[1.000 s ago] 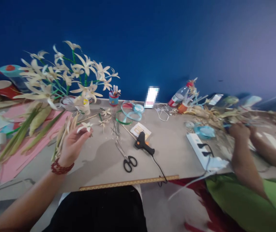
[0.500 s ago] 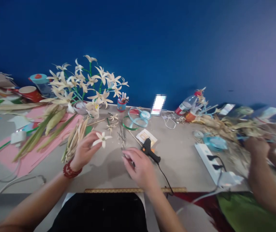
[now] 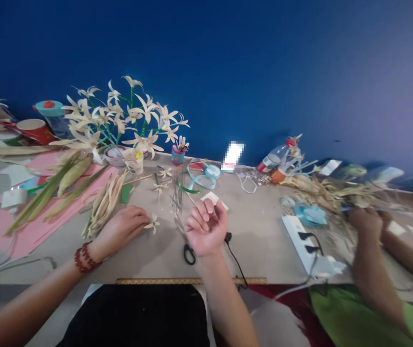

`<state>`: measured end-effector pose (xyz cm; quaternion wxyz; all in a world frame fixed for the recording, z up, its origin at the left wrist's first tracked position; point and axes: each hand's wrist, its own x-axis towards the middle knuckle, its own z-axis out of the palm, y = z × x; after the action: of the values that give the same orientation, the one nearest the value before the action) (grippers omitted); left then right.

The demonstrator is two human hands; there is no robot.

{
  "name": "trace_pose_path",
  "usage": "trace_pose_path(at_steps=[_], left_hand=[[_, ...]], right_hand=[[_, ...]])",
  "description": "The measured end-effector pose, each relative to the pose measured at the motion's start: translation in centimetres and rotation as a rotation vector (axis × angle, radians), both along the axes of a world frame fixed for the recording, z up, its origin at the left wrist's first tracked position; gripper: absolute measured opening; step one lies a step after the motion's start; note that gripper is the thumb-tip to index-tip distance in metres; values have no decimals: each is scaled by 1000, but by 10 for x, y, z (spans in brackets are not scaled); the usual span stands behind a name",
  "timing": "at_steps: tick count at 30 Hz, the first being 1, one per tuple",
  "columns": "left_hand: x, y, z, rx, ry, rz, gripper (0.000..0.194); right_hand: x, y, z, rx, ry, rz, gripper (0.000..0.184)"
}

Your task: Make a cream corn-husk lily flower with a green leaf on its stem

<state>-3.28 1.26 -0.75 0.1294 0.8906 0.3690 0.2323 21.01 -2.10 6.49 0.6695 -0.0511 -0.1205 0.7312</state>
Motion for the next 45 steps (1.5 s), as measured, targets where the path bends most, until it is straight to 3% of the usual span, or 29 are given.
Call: trace_pose_path(at_steps=[3,5,9,11,13,16,19,22,26,28,30,32,34,37,39,41,43,45], left_hand=[[-1,5,-5,-13,141,37,17],[-2,6,0,-14,120,69,17],[13,-5,29,-29,-196,131,23],[31,-15,47,-61,-331,56,32],[52,-23,59,-22,-314,-10,39],[75,-27,66,110,-157,32,19],[77,-21,66,175,-114,40,25],[66,-15,65,51,-277,80,31],[68,-25,57,-253,-503,102,35],[79,-38,49,-372,-525,-50,32],[94,-51,39,-494,-520,-306,28],[106,-61,32,-590,-530,-408,25],[114,-64,28,-644,-561,-419,24],[123,-63,26,-685,-597,-403,28],[129,-63,26,-742,-612,-363,32],[136,-66,23,-863,-674,-286,36],[143,-71,17,-993,-760,-237,40],[149,-76,10,-1012,-734,-286,34]], right_hand=[[-1,4,-3,27,214,94,33],[-3,6,-5,57,297,141,35],[-9,8,-6,91,360,198,37],[-14,9,-7,98,345,211,36],[-19,9,-6,94,297,190,35],[-25,7,-4,49,179,84,35],[-22,6,0,-4,27,-21,36],[-9,9,5,53,32,-74,34],[14,17,24,119,458,21,28],[21,20,40,115,817,104,24],[25,20,60,129,1336,207,19],[26,18,79,168,1942,379,20],[24,15,94,203,2475,631,23],[19,11,106,247,2997,1010,24],[15,9,108,263,3228,1136,25],[13,9,108,245,3372,1151,28],[12,9,105,211,3328,1109,31],[12,10,102,203,3071,1002,35]])
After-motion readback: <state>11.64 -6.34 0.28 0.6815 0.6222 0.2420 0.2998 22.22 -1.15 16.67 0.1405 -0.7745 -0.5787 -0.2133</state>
